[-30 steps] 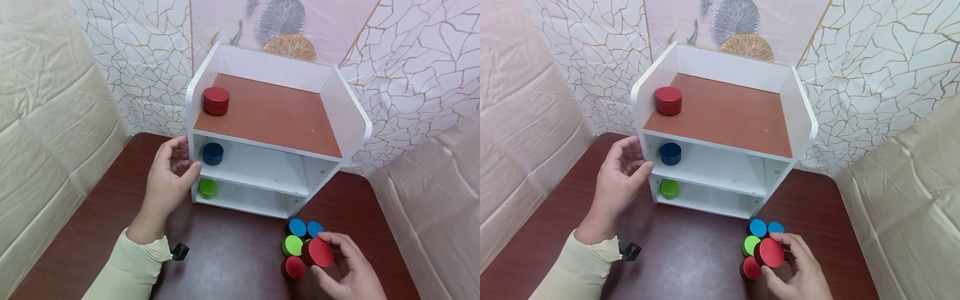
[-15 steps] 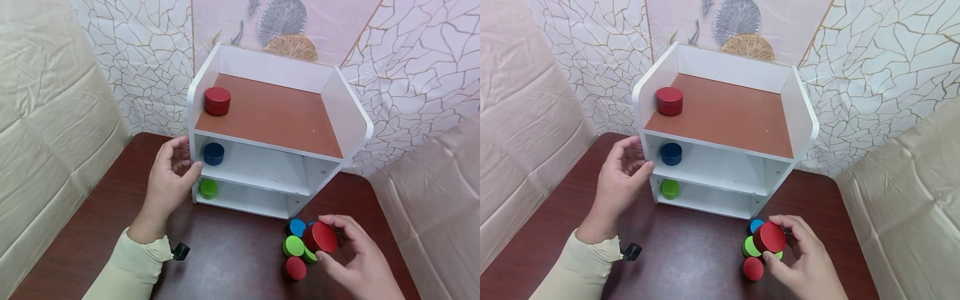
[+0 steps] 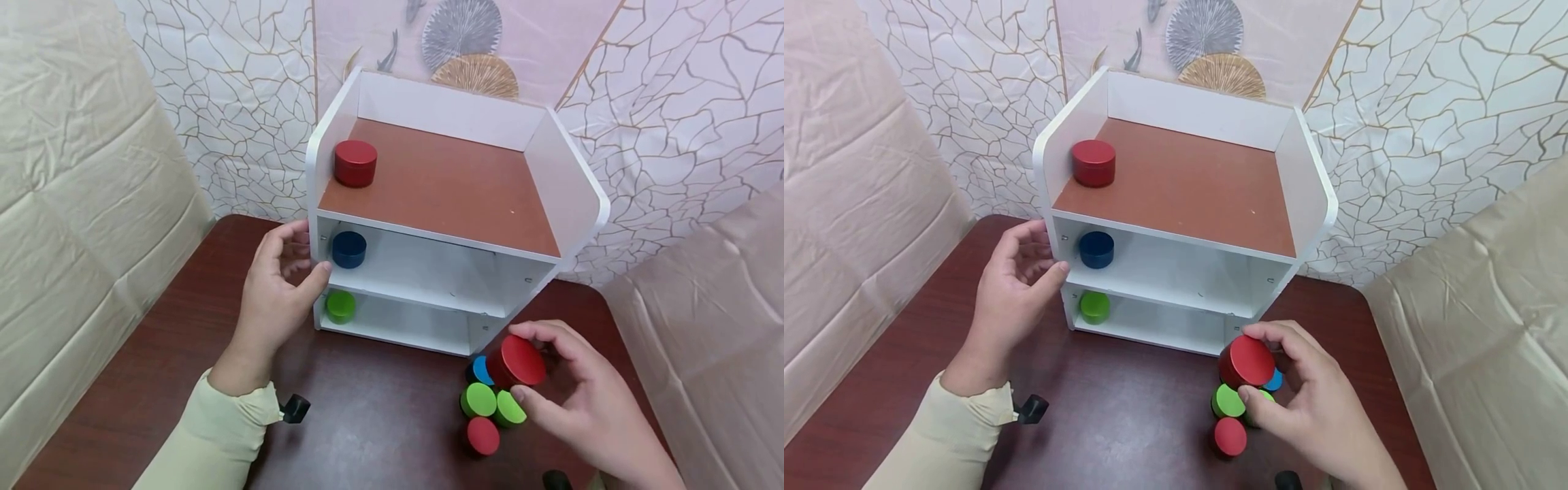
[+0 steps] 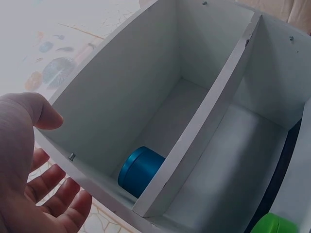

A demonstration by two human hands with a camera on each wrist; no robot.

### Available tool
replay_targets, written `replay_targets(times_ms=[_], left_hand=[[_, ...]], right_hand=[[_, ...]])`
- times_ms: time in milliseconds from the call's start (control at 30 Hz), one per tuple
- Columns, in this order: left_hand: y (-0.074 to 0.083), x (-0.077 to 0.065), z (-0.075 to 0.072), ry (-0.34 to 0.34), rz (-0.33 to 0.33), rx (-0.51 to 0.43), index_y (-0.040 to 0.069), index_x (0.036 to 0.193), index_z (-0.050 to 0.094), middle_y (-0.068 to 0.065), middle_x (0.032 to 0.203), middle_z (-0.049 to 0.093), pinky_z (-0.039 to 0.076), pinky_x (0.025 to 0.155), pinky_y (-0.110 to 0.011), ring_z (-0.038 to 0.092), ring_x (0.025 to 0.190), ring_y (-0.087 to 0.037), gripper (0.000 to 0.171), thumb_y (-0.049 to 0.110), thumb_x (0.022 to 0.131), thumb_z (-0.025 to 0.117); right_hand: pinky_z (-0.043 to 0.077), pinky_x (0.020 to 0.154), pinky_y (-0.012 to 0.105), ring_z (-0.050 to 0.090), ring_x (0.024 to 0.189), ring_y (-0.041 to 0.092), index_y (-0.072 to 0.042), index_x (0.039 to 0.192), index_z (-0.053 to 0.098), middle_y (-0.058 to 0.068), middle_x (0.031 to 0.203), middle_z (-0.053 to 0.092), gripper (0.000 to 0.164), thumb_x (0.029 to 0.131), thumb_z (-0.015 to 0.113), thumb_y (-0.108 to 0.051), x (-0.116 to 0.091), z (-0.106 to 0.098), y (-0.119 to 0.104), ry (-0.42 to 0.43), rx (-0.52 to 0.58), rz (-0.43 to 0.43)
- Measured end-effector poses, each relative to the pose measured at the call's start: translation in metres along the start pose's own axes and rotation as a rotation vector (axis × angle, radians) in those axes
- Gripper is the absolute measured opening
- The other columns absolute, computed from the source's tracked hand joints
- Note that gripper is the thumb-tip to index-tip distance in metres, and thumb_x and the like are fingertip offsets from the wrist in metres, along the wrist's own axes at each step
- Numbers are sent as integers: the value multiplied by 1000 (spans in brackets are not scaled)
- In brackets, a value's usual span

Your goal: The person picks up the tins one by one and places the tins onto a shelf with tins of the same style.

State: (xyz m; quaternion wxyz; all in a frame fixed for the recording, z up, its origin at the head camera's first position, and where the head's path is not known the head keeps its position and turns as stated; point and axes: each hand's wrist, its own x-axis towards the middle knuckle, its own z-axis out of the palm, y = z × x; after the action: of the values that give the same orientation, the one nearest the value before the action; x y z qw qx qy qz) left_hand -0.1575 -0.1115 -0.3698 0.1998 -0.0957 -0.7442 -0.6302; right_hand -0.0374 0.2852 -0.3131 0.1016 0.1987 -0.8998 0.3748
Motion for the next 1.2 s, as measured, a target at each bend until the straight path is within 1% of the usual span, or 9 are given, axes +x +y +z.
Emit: replay_targets(times_ms=[167,233,400,600,667,800,967,1100,1200], left_hand=[[0,0,0,1,0,-9,16,156,58,-5,142,61,56,104,-20,61,125,-18,60,16,100,81],[0,1,0,1,-1,-9,16,156,58,-5,142,61,56,105,-20,61,125,-18,60,16,100,81],[0,0,0,-2,-6,-10,16,156,58,-4,143,61,56,105,-20,61,125,-17,61,17,101,82],[-2,0,-1,-5,-3,-16,16,156,58,-4,143,62,56,105,-20,61,125,-17,61,18,100,82],[-2,1,-1,-6,0,-9,16,157,58,-4,144,62,56,105,-20,61,126,-17,61,19,101,82],[-3,1,-1,-6,6,2,17,157,57,-4,145,62,56,105,-19,61,126,-16,61,19,101,82],[-1,1,-2,-10,2,-4,17,157,57,-2,144,61,57,105,-20,61,126,-15,62,21,101,82],[0,1,-2,-10,-5,-10,17,157,58,-3,143,61,56,104,-21,60,126,-16,62,21,100,83],[0,1,-2,-7,-7,-14,17,157,58,-4,142,61,57,103,-21,60,126,-17,63,20,100,83]], right_hand=[[61,92,16,69,107,14,-18,146,66,-2,128,68,74,82,91,11,16,-8,-10,-31,58,-40],[62,91,18,70,106,15,-13,146,66,0,128,67,75,81,90,13,22,-11,-14,-42,85,-56],[63,89,19,71,105,15,-10,146,66,1,129,67,75,79,90,15,36,-19,-24,-56,79,-66],[65,87,21,73,103,18,-12,148,65,2,133,68,75,82,89,14,54,-27,-36,-76,83,-73],[64,87,20,73,103,18,-13,148,65,3,133,69,75,83,88,14,60,-29,-39,-72,81,-99],[63,88,18,74,102,19,-13,148,66,7,131,71,73,84,87,15,71,-32,-46,-77,114,-140],[64,87,20,75,104,21,-15,147,66,6,129,72,68,87,86,11,85,-39,-58,-117,109,-123],[65,87,21,74,109,23,-12,147,64,8,132,72,64,91,84,10,100,-43,-63,-153,130,-114],[66,85,23,73,111,26,-11,148,63,8,132,71,57,96,82,5,115,-47,-67,-197,128,-82]])
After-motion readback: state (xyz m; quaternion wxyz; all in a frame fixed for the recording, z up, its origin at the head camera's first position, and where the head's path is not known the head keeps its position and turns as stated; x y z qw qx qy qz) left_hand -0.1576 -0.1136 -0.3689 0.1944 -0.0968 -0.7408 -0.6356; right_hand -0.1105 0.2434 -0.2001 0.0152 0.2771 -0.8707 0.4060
